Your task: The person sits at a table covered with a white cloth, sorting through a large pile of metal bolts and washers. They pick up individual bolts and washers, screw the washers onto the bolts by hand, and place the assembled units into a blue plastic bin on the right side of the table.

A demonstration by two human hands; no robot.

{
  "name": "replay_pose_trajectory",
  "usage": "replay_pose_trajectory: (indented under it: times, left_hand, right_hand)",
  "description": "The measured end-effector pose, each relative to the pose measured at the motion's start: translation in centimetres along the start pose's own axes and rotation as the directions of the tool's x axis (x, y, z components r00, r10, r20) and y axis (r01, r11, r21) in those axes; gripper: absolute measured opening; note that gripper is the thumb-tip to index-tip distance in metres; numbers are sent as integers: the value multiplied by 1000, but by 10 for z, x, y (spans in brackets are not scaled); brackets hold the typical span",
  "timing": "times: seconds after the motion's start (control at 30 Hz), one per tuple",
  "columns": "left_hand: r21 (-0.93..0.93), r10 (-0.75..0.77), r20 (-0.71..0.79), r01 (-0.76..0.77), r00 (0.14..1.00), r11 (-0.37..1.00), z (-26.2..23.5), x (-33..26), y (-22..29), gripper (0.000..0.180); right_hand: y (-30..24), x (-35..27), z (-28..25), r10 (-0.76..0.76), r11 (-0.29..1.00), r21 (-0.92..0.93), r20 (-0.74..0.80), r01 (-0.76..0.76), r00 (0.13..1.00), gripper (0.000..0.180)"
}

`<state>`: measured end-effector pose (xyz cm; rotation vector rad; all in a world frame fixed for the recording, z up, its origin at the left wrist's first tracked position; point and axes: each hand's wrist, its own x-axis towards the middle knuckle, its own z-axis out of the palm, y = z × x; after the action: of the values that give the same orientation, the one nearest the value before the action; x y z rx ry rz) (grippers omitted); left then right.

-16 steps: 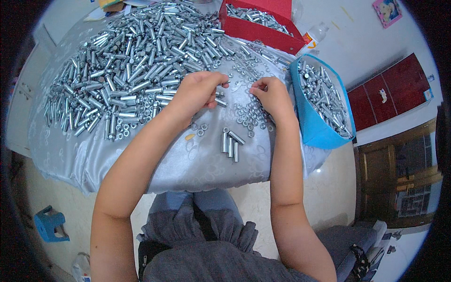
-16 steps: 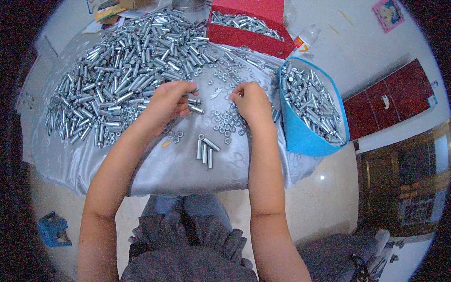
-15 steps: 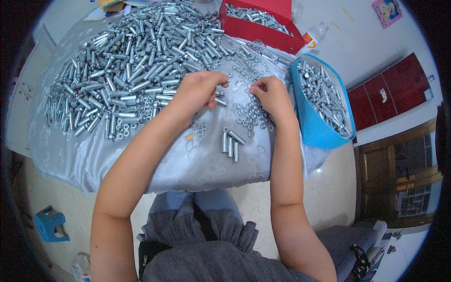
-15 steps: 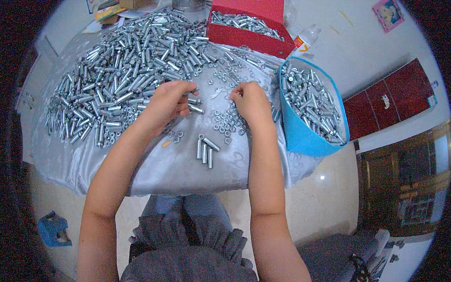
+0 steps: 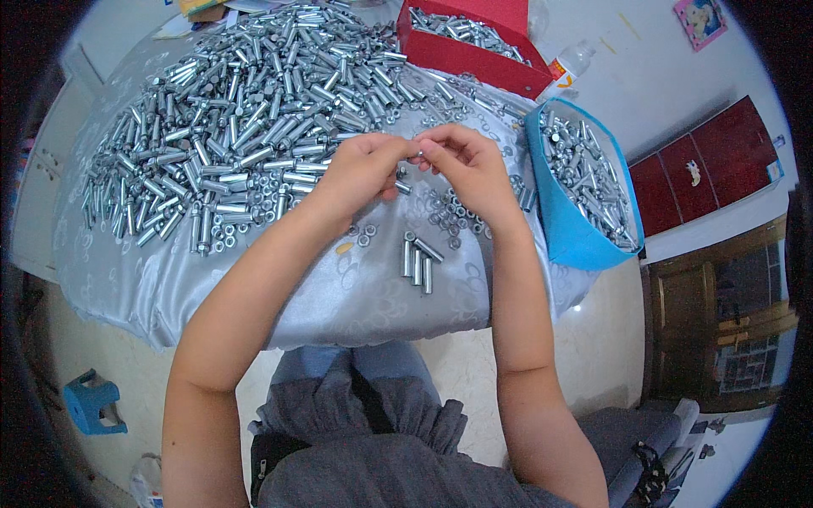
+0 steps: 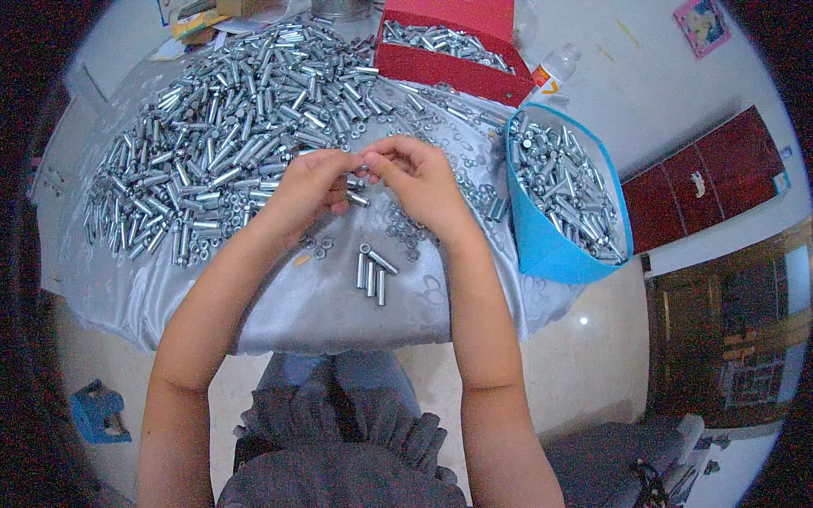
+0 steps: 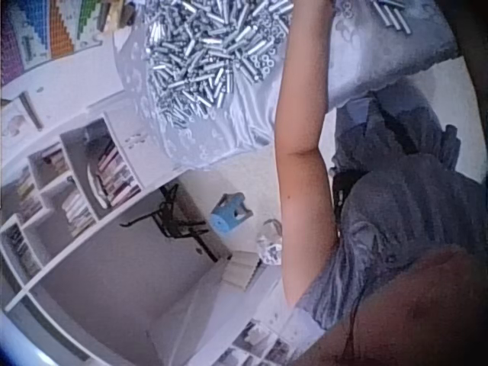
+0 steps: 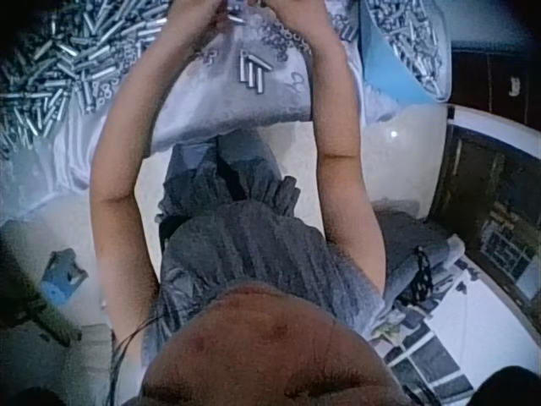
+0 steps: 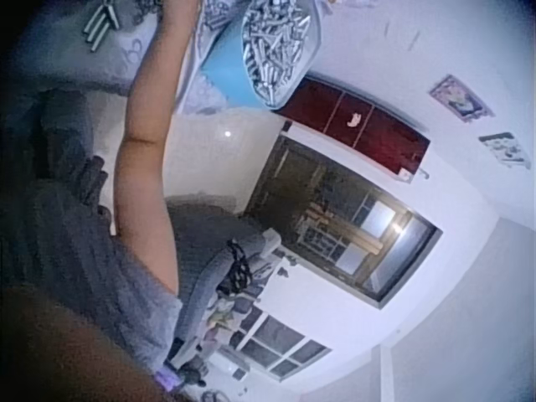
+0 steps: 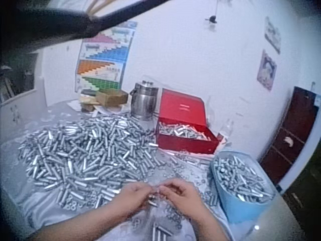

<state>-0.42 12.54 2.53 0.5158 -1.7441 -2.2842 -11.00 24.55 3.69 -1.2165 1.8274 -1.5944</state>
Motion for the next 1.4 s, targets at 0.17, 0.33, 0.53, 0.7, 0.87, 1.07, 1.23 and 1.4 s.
replay_pose_trajectory:
  times: [0.17,0.33,0.53,0.7,0.87,1.07,1.23,1.4]
  left_hand:
    - [-137,-17,-28,13,999,991,-1,2,-4,18]
    - [-163,-27,30,31,999,986,-3,1,-2,20]
    - [-194,-40,66,52,997,980,-4,1,-2,19]
    - [-315,-72,96,99,993,944,-6,2,-3,16]
    - [-408,-89,69,109,994,906,-6,4,-4,14]
    - [-362,-104,102,134,989,923,-3,1,-1,15]
    - [-298,-114,76,132,991,945,-2,1,0,16]
    - [-283,-124,56,135,991,950,-6,3,-1,19]
  right_hand:
    - [0,2,0,16,995,95,-17,-15,1000,15]
    - [-3,0,1,-4,995,98,-20,6,1000,16]
    - [1,2,5,12,993,117,-22,-9,1000,14]
    - [-1,1,7,-2,995,96,-63,8,998,14]
    - [1,1,7,5,997,79,-44,-1,999,16]
    - [2,0,5,39,998,43,-23,-38,999,19]
    - [-3,-1,0,56,998,18,25,-57,998,18]
    - [2,-8,-21,178,839,-524,8,-148,984,22]
